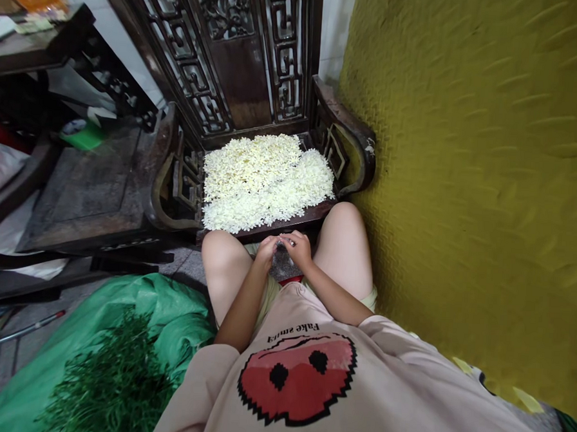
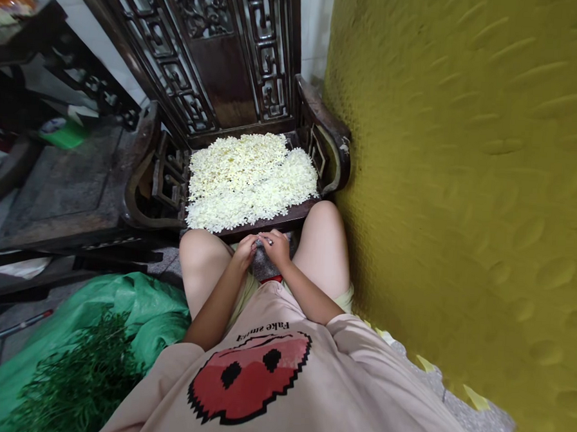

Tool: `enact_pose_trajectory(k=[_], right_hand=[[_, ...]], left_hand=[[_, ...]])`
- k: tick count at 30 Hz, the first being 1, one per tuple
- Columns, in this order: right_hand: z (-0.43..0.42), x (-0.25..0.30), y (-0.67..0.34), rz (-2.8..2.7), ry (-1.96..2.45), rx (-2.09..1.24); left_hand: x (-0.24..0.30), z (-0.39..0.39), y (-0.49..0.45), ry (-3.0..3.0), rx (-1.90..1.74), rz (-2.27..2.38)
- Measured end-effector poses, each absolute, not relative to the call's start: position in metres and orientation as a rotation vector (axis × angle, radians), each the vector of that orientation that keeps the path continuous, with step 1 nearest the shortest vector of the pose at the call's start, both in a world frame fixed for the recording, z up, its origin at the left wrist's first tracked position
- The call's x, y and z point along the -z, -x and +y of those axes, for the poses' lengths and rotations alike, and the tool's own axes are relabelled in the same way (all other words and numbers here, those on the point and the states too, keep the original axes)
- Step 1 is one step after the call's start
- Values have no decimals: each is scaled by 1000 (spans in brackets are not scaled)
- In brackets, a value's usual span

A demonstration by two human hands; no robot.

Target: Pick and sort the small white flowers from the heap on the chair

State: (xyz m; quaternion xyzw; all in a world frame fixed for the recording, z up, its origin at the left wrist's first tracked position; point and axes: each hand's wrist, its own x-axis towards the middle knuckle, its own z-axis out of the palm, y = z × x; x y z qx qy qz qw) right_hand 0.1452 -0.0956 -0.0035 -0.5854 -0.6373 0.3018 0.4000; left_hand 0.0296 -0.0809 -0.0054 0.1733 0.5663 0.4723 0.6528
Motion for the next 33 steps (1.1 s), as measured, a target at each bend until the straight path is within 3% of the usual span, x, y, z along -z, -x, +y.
enact_pose_trajectory(k=[33], right_hand=[[-92, 0, -142, -1445, 1356, -1026]], left_hand=[[-3, -82, -26, -217, -1024, 1071]])
